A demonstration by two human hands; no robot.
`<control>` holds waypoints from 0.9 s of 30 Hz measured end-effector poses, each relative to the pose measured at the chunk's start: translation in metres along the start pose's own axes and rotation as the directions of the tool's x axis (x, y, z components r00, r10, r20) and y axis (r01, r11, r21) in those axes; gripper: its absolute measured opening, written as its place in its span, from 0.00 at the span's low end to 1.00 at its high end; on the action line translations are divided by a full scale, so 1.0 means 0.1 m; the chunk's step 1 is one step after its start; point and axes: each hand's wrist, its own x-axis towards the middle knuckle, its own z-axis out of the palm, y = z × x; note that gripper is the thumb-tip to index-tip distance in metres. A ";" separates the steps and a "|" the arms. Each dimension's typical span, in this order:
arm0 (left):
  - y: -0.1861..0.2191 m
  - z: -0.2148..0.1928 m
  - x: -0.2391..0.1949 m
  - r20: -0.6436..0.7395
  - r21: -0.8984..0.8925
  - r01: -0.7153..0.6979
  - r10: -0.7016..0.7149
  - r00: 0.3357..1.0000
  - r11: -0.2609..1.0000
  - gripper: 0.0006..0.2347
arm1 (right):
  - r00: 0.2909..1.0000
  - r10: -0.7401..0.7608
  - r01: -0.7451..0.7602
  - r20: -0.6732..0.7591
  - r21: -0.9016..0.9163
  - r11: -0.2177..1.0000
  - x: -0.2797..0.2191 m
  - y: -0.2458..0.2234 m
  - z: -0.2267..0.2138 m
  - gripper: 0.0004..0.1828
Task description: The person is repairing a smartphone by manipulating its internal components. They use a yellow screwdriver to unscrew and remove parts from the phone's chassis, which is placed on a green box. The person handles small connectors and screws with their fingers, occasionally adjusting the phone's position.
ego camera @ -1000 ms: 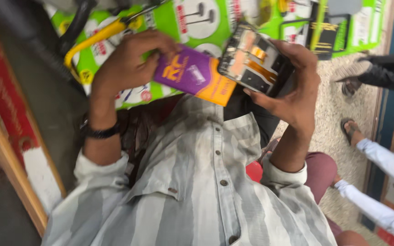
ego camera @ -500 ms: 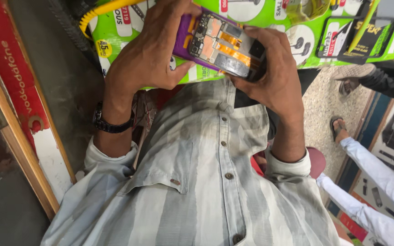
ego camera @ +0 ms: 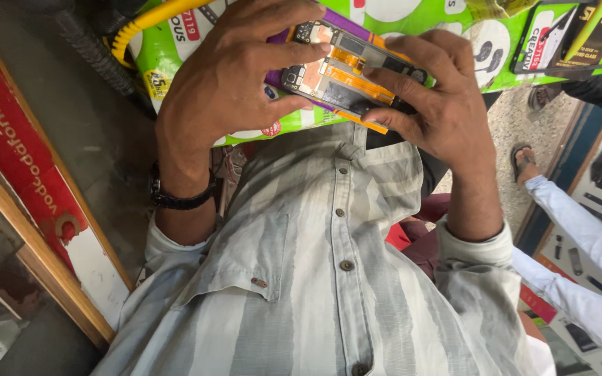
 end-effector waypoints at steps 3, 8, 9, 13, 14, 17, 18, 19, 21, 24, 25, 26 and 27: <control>0.00 0.00 0.00 -0.003 -0.008 0.002 -0.002 1.000 1.000 0.21 | 0.998 -0.062 0.063 0.020 -0.093 0.994 0.06 0.06 0.00 0.26; -0.02 -0.01 -0.01 -0.006 -0.036 0.014 -0.014 1.000 0.999 0.21 | 0.988 -0.134 0.146 0.074 -0.199 0.969 0.17 0.14 -0.01 0.20; -0.02 0.00 0.01 -0.021 -0.023 -0.005 0.004 1.000 1.000 0.20 | 0.986 -0.149 0.162 0.081 -0.208 0.965 0.19 0.15 -0.02 0.19; -0.05 0.01 0.02 -0.019 -0.044 -0.016 0.015 1.000 0.999 0.20 | 0.975 -0.182 0.209 0.129 -0.234 0.950 0.26 0.18 -0.05 0.17; -0.06 0.01 0.03 -0.028 -0.034 -0.032 0.031 0.999 0.999 0.21 | 0.972 -0.186 0.217 0.145 -0.239 0.946 0.28 0.18 -0.06 0.17; -0.06 0.00 0.03 -0.031 -0.060 -0.026 0.024 0.999 0.998 0.21 | 0.962 -0.240 0.265 0.129 -0.253 0.930 0.36 0.17 -0.07 0.14; -0.05 0.00 0.03 -0.028 -0.080 -0.015 0.013 1.000 0.997 0.21 | 0.960 -0.242 0.272 0.139 -0.268 0.924 0.37 0.17 -0.08 0.15; -0.05 0.00 0.04 -0.029 -0.080 -0.017 0.015 0.999 0.997 0.21 | 0.958 -0.244 0.278 0.150 -0.282 0.918 0.38 0.17 -0.09 0.15; -0.05 -0.01 0.04 -0.031 -0.083 -0.019 0.017 0.999 0.996 0.21 | 0.953 -0.254 0.294 0.168 -0.298 0.908 0.39 0.18 -0.11 0.15; -0.05 -0.02 0.05 -0.031 -0.100 -0.016 0.013 0.999 0.995 0.21 | 0.944 -0.272 0.321 0.189 -0.319 0.892 0.40 0.20 -0.12 0.15; -0.05 -0.01 0.05 -0.028 -0.108 -0.011 0.008 1.000 0.994 0.21 | 0.941 -0.274 0.327 0.197 -0.334 0.884 0.40 0.21 -0.12 0.15; -0.05 -0.01 0.05 -0.024 -0.116 -0.007 0.004 1.000 0.993 0.21 | 0.939 -0.276 0.333 0.203 -0.344 0.878 0.40 0.21 -0.11 0.15; -0.05 -0.01 0.05 -0.022 -0.121 -0.002 -0.001 1.000 0.993 0.21 | 0.936 -0.283 0.342 0.208 -0.353 0.871 0.41 0.22 -0.11 0.15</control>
